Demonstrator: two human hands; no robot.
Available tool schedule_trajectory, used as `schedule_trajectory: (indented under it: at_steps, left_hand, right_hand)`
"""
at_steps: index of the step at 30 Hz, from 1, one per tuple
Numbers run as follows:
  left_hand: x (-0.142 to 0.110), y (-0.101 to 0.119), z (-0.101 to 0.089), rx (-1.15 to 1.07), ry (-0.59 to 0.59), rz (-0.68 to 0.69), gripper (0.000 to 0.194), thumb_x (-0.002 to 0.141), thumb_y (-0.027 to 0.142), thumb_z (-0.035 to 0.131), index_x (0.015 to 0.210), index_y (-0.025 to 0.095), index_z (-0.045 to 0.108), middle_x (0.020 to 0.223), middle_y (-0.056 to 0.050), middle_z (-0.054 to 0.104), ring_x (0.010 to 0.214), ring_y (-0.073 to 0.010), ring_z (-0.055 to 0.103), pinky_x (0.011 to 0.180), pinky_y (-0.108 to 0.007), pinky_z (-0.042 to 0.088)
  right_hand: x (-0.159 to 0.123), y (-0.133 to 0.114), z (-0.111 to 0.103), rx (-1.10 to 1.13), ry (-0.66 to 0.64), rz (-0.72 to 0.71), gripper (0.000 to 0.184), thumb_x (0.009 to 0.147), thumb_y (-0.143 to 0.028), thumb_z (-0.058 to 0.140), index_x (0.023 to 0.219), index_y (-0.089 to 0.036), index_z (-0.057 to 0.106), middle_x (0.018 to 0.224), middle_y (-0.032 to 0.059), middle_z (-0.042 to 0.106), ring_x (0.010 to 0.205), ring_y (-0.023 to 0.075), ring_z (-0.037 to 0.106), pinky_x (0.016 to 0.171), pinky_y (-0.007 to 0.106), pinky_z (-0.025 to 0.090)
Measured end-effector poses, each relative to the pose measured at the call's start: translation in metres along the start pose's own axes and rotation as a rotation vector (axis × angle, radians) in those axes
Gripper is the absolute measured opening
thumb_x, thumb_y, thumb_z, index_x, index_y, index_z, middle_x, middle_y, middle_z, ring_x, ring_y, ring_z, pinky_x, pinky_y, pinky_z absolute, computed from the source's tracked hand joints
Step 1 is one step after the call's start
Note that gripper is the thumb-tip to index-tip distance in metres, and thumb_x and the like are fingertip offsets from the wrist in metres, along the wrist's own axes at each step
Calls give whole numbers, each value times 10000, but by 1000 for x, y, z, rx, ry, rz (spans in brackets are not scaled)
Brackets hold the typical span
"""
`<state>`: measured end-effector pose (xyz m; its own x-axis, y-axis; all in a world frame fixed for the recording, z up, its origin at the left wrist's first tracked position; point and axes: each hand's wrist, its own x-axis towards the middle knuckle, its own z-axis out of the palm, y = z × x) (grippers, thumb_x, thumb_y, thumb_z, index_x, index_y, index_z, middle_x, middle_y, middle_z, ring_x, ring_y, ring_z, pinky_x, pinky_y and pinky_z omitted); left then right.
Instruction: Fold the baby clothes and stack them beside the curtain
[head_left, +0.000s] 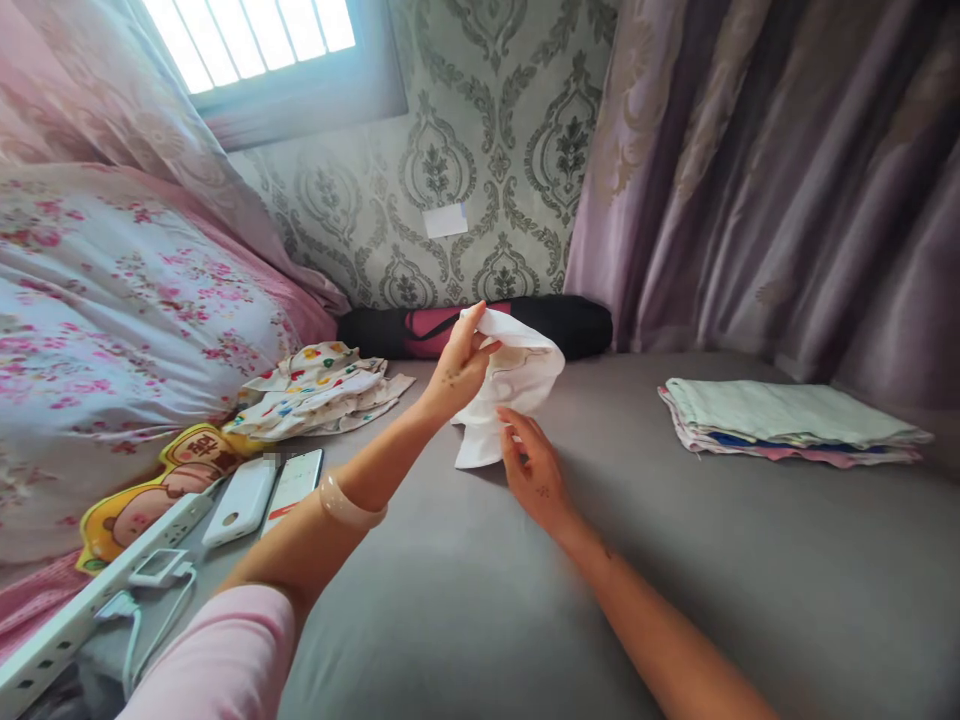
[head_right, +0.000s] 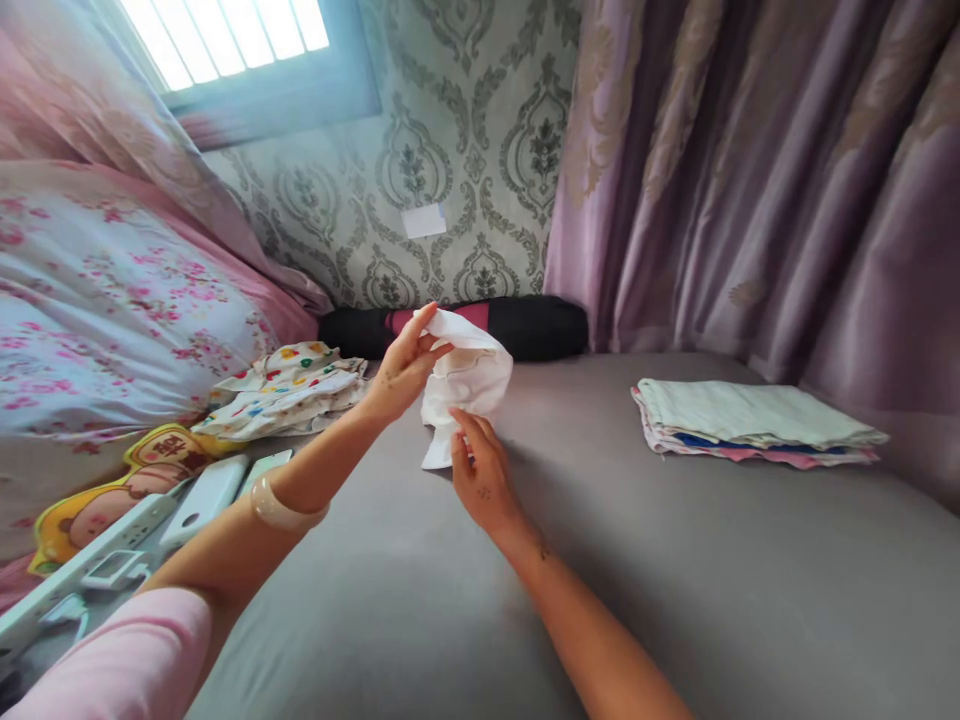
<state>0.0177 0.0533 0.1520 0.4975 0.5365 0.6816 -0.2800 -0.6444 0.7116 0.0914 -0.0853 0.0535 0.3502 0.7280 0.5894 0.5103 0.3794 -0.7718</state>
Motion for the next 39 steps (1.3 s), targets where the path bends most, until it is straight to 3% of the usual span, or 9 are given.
schedule_trajectory:
  at_steps: [4,9,13,19,23,26,30,34,39]
  left_hand:
    - [-12,4,11,213,-95,205,627,887,163,440,1486,320,342,1470,-100,374,1308,-232,436,1020,-412,473]
    - [-24,26,21,539,-90,357,540,965,163,345,1502,220,323,1410,-162,462,1317,-251,430,1083,-469,406]
    - [-30,36,22,706,-42,406,480,1005,206,320,1484,199,355,1343,-167,516,1271,-233,491,1052,-415,429]
    - [-41,49,21,806,-11,403,421,1010,221,348,1413,214,472,1188,-112,612,1135,-188,600,909,-271,500]
    - [-42,57,15,799,86,335,347,991,251,414,1287,213,589,1179,-80,657,1106,-190,612,968,-291,472]
    - [-38,60,3,772,188,189,301,954,266,475,1191,216,653,1076,-49,694,997,-184,638,923,-280,480]
    - [-33,59,-17,730,267,22,243,887,278,564,1058,214,724,865,-20,661,750,-151,592,767,-265,481]
    - [-32,51,-30,650,222,-40,172,815,353,676,883,217,757,859,-28,594,759,-147,544,714,-266,470]
    - [-38,51,-39,329,90,-185,292,759,468,736,707,184,699,986,-59,640,871,-166,582,677,-250,469]
  right_hand:
    - [9,-16,-15,62,-6,31,452,975,-375,423,1411,-268,476,1442,92,492,1160,200,585,902,333,547]
    - [17,-8,-26,96,50,87,535,959,-441,460,1464,-272,407,1510,97,400,1275,235,504,975,392,521]
    - [24,-5,-39,48,72,37,539,959,-446,471,1469,-287,401,1511,85,389,1347,247,432,1048,426,466]
    - [24,-17,-49,59,-50,-24,460,970,-428,476,1420,-336,477,1463,52,449,1372,225,412,1123,404,386]
    - [23,-14,-46,75,-47,66,561,924,-426,535,1461,-315,416,1494,67,418,1370,232,414,1083,411,426]
    - [29,-9,-53,162,57,151,517,871,-424,581,1348,-229,548,1419,104,496,1268,234,518,1006,379,484]
    - [38,-6,-74,129,210,225,398,804,-401,641,1123,-165,673,1019,75,686,881,184,640,798,320,531]
    - [40,-11,-95,29,244,206,286,799,-287,583,1042,-183,693,781,3,660,669,137,569,635,257,465]
    - [36,-27,-126,30,130,206,228,725,-183,524,874,-206,695,670,-27,603,570,116,492,532,228,374]
